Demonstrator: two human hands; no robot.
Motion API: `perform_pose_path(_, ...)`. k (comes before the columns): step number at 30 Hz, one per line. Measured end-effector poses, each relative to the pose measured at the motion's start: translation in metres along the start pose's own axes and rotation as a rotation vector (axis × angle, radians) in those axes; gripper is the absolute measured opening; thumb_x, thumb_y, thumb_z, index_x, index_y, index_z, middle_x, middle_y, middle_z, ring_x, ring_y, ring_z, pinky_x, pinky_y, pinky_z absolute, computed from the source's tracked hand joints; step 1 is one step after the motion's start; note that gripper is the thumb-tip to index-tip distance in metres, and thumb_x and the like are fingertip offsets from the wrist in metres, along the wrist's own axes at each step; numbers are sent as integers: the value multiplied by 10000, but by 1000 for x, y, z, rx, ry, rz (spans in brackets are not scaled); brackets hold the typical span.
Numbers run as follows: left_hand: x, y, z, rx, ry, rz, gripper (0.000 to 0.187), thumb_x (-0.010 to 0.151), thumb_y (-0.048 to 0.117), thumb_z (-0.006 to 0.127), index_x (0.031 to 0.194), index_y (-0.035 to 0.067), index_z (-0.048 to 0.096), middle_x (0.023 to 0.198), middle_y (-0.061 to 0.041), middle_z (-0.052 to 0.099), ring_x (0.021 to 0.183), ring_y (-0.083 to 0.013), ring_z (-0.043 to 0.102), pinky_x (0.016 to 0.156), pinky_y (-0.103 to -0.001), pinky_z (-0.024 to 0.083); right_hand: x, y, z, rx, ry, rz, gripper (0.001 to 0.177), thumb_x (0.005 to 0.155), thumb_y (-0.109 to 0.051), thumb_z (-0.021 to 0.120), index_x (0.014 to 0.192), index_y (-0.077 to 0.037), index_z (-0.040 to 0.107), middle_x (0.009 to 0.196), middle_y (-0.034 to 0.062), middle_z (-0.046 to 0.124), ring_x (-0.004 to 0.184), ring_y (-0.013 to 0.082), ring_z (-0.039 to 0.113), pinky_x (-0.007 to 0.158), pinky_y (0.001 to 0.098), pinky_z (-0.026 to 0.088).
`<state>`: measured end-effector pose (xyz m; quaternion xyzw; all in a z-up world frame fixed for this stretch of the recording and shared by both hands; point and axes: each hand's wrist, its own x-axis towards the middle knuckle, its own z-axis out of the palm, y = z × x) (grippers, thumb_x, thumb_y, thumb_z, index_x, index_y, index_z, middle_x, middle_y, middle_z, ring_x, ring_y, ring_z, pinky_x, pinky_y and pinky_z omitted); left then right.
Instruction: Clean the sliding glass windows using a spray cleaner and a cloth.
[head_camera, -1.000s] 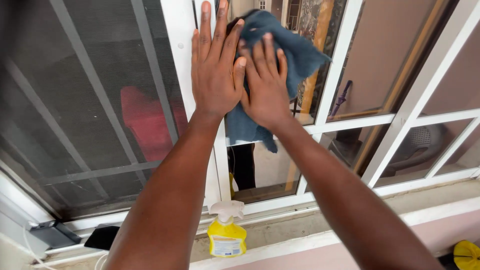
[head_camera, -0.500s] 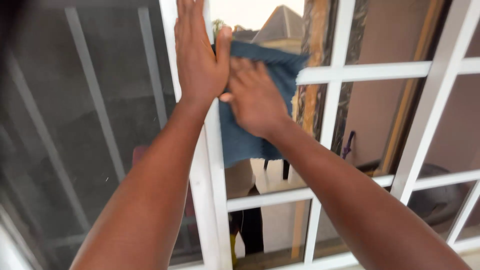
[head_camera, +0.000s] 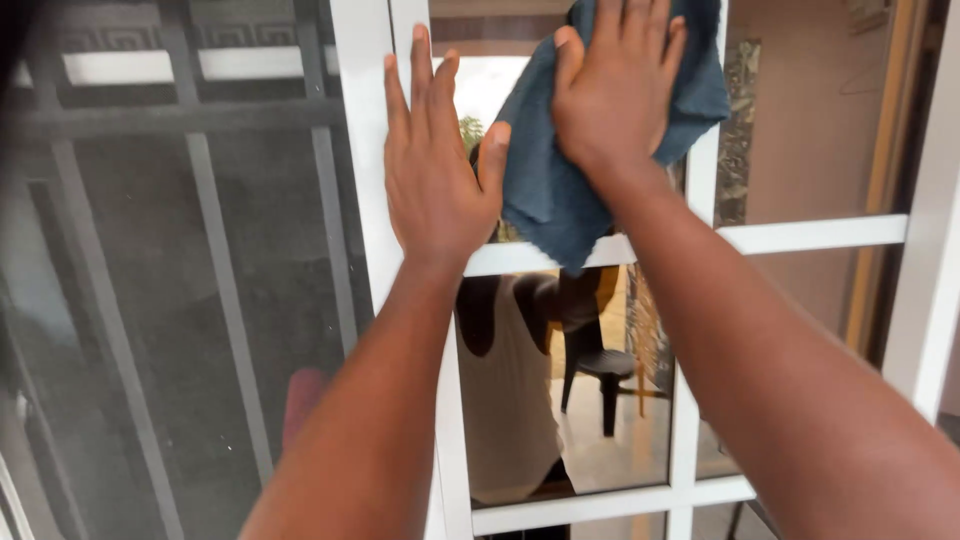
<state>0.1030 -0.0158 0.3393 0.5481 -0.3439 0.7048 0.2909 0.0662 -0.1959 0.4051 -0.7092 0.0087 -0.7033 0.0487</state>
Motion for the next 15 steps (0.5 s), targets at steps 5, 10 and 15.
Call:
perform_pose_path(5, -3, -2, -1, -95, 40, -24, 686, 1147, 506, 511, 1618, 23, 388, 1724, -133, 256, 1624, -411, 215, 1289, -521, 393, -4, -49, 6, -144, 34, -333, 645, 1113, -431, 555, 1619, -81, 365, 1663, 208, 317, 1541, 386, 296, 1245, 597, 215)
perform_pose_path(10, 0, 4, -9, -73, -6, -42, 762, 1062, 536, 579, 1588, 8, 422, 1721, -181, 280, 1621, -453, 226, 1261, -573, 377, 14, -9, -16, 85, -313, -711, 684, 1066, -418, 540, 1637, -101, 338, 1713, 144, 231, 1542, 363, 299, 1198, 589, 281)
perform_pose_path(15, 5, 10, -16, -1, -74, -25, 717, 1039, 500, 619, 1538, 12, 457, 1718, -182, 280, 1600, -464, 235, 1226, -575, 372, 36, 48, -50, 59, -269, -457, 645, 1055, -484, 533, 1591, -156, 391, 1758, 81, 272, 1560, 322, 332, 1206, 492, 378)
